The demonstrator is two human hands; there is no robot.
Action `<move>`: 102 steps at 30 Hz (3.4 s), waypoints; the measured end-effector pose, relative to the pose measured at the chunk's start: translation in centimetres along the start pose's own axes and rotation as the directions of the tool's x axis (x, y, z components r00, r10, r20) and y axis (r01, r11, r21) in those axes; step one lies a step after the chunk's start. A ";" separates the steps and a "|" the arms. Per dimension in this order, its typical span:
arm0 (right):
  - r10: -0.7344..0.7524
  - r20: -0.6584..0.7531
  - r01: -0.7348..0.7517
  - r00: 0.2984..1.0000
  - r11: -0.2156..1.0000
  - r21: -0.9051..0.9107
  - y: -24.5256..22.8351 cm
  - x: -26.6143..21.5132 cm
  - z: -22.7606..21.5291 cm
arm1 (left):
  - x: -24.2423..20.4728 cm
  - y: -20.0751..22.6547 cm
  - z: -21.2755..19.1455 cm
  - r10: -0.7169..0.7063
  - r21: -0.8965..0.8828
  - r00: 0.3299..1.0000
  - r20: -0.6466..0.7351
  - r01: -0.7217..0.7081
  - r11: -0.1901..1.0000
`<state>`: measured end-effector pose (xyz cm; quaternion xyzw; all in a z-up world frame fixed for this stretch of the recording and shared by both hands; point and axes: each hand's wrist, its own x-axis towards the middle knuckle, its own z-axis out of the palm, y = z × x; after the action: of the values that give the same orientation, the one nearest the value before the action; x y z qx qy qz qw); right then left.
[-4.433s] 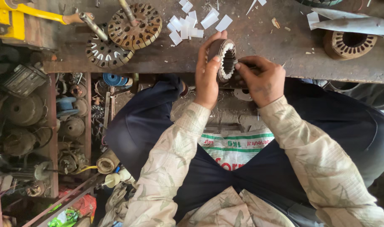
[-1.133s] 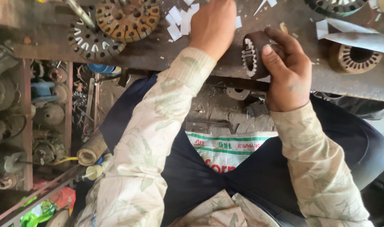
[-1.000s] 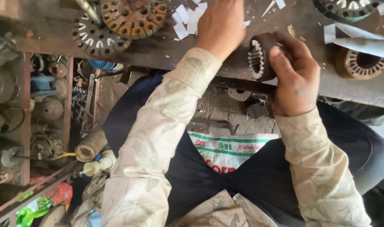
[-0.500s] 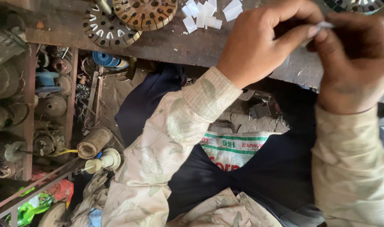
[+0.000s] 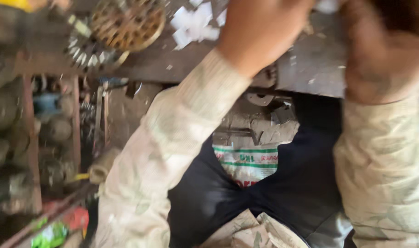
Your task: The person sits on the floor and assembles a cylindrical motor component by hand. They repeatedly pick up small white rectangular pieces, fold them, and insert them into the slots of a circular stator core. The person also uses a knife to trim a larger sheet of white material to create more pieces.
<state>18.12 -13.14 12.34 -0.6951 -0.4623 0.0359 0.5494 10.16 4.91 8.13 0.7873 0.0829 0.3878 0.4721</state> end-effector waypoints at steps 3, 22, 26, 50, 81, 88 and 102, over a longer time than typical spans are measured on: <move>0.061 -0.048 -0.047 0.997 0.964 0.260 -1.6 0.2 1.0 | 0.0 2.2 -0.4 -0.118 -0.221 0.993 -0.024 0.109 0.969; -0.064 0.033 0.053 0.997 0.963 0.264 -2.0 0.7 -0.9 | -2.6 5.3 1.7 -0.290 -0.634 0.953 -0.083 0.174 0.754; -0.046 0.005 0.043 0.999 0.962 0.271 -2.3 0.7 -0.4 | -2.6 5.5 2.1 -0.265 -0.600 0.953 -0.144 0.129 0.789; 0.192 0.040 -0.191 0.981 0.884 0.427 -3.9 0.0 -0.7 | -2.4 4.4 0.8 -0.128 -0.792 0.985 0.116 0.170 0.587; -0.138 -0.013 0.138 0.990 0.987 0.085 -4.2 -0.5 -0.8 | -2.6 5.1 -1.2 -0.237 -0.651 0.949 0.207 0.314 0.691; -0.141 -0.025 0.143 0.990 0.985 0.099 -4.3 -0.5 -0.7 | -3.3 5.1 -0.7 -0.278 -0.589 0.957 0.087 0.274 0.760; 0.023 0.026 -0.031 0.999 0.919 0.393 -3.7 -1.4 -0.6 | -3.5 5.5 -0.7 -0.205 -0.683 0.975 0.089 0.209 0.699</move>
<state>15.43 -14.64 14.89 -0.5766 -0.4416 0.1428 0.6725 5.99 0.63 10.92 0.5425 0.0195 0.3329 0.7711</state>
